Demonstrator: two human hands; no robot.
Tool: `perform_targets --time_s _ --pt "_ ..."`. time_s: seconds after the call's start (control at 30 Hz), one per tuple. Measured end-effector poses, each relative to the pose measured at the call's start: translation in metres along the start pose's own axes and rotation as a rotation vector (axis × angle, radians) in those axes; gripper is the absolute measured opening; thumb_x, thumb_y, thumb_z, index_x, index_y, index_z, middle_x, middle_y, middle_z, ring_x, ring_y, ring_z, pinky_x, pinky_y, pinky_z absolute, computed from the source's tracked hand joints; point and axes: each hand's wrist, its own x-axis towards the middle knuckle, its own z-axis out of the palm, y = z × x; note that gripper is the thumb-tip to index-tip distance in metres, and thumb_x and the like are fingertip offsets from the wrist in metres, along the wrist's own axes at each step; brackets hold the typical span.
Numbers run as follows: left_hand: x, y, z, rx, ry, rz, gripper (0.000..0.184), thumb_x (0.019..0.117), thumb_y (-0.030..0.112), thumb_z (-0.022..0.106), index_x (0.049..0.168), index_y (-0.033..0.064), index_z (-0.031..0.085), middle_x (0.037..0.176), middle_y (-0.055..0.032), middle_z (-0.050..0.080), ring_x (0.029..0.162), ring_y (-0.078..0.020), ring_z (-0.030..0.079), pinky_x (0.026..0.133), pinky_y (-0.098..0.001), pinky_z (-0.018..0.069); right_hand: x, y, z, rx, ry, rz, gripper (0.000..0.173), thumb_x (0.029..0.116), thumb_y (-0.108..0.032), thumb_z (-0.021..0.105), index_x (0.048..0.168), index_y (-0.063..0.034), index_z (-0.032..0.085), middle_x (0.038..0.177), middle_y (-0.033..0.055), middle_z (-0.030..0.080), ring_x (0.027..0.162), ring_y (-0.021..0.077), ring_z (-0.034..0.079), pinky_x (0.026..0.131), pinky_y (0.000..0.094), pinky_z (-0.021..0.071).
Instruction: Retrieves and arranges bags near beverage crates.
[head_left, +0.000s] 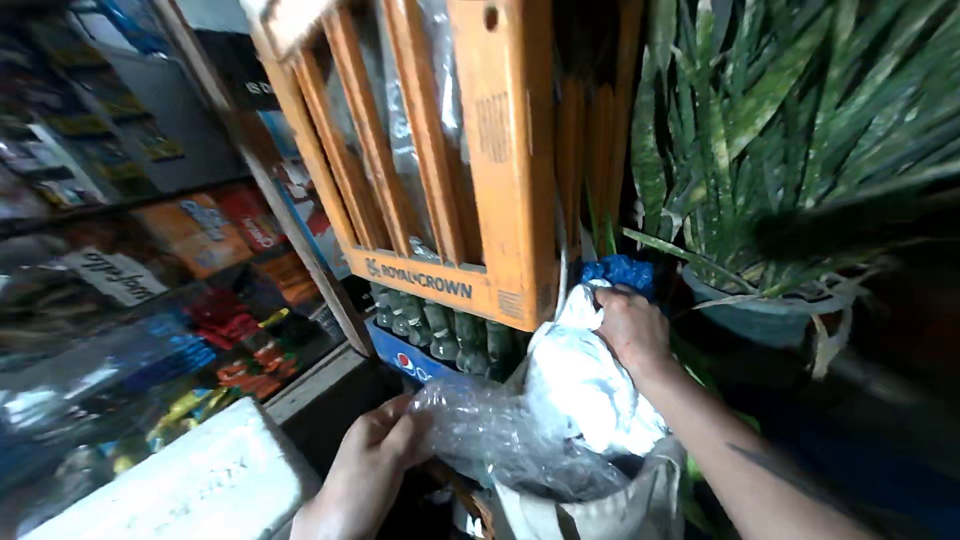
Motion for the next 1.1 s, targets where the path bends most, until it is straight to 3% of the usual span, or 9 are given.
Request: perform_targets --time_s 0.17,0.3,0.6,0.7,0.77,0.83,0.93,1.0,1.1 --pt "0.013 0.029 -0.020 -0.305 0.322 0.001 0.030 0.1099 0.009 0.036 0.093 0.0021 0.060 0.072 -0.0031 0.068 0.064 -0.0109 0.069 0.062 -0.0264 0.0604 -0.008 -0.003 -0.002 -0.019 -0.004 0.012 0.021 0.0977 -0.001 0.064 0.117 -0.0007 0.073 0.122 0.0271 0.067 0.107 0.0514 0.065 0.083 0.0687 0.0514" --pt "0.017 0.054 -0.050 -0.341 0.495 0.121 0.031 0.1111 0.020 0.036 0.090 0.0113 0.057 0.064 0.0052 0.060 0.054 -0.0039 0.060 0.052 -0.0208 0.0537 -0.017 0.002 0.000 0.000 0.018 -0.035 0.023 0.0970 -0.005 0.067 0.119 0.0006 0.072 0.122 0.0284 0.067 0.109 0.0517 0.065 0.088 0.0700 0.0500" --pt "0.004 0.032 -0.009 -0.276 0.339 0.182 0.022 0.1099 0.013 0.041 0.107 0.0001 0.058 0.080 -0.0039 0.066 0.068 -0.0112 0.068 0.066 -0.0307 0.0615 -0.029 0.022 -0.037 0.350 -0.128 -0.075 0.044 0.0866 0.001 0.078 0.128 0.0066 0.063 0.131 0.0327 0.059 0.124 0.0485 0.055 0.102 0.0646 0.0451" --pt "-0.004 0.004 0.035 -0.138 0.264 0.226 0.025 0.1070 0.010 0.046 0.118 -0.0086 0.059 0.097 -0.0145 0.068 0.080 -0.0167 0.073 0.075 -0.0365 0.0645 -0.093 0.026 -0.065 0.597 0.085 -0.215 0.064 0.0854 -0.022 0.079 0.142 -0.0045 0.055 0.151 0.0216 0.047 0.138 0.0386 0.047 0.105 0.0616 0.0449" --pt "-0.007 -0.005 0.059 0.017 0.166 0.194 0.026 0.1059 0.010 0.048 0.115 -0.0097 0.064 0.103 -0.0183 0.066 0.086 -0.0193 0.070 0.080 -0.0364 0.0606 -0.143 0.015 -0.053 0.460 0.153 -0.408 0.085 0.0735 -0.048 0.083 0.145 -0.0102 0.056 0.163 0.0258 0.030 0.150 0.0469 0.029 0.114 0.0685 0.0341" --pt "-0.005 -0.006 0.071 0.138 -0.023 0.104 0.029 0.1072 0.013 0.048 0.117 -0.0091 0.064 0.109 -0.0216 0.067 0.096 -0.0252 0.067 0.089 -0.0410 0.0549 -0.166 0.014 -0.014 0.247 0.103 -0.491 0.093 0.0639 -0.047 0.092 0.147 -0.0230 0.059 0.164 0.0349 0.021 0.148 0.0633 0.017 0.112 0.0840 0.0166" --pt "0.008 0.000 0.067 0.293 -0.287 0.093 0.037 0.1081 0.024 0.051 0.127 -0.0061 0.062 0.128 -0.0220 0.062 0.118 -0.0277 0.063 0.104 -0.0419 0.0504 -0.146 0.032 0.023 0.056 0.107 -0.438 0.091 0.0584 -0.022 0.098 0.143 -0.0256 0.063 0.159 0.0395 0.028 0.143 0.0670 0.027 0.107 0.0851 0.0222" --pt "0.001 0.002 0.062 0.416 -0.194 0.279 0.039 0.1065 0.029 0.054 0.127 -0.0032 0.062 0.132 -0.0216 0.060 0.121 -0.0301 0.060 0.104 -0.0459 0.0492 -0.127 0.028 0.020 0.005 0.069 -0.400 0.081 0.0636 -0.011 0.095 0.139 -0.0173 0.066 0.145 0.0380 0.048 0.129 0.0628 0.048 0.098 0.0785 0.0390" --pt "-0.021 -0.017 0.072 0.521 0.036 0.904 0.021 0.0953 0.015 0.058 0.098 -0.0002 0.070 0.100 -0.0150 0.069 0.095 -0.0256 0.069 0.082 -0.0394 0.0583 -0.097 0.018 0.013 0.074 -0.047 -0.303 0.064 0.0820 -0.004 0.080 0.142 -0.0091 0.061 0.124 0.0304 0.063 0.113 0.0502 0.062 0.094 0.0649 0.0500"
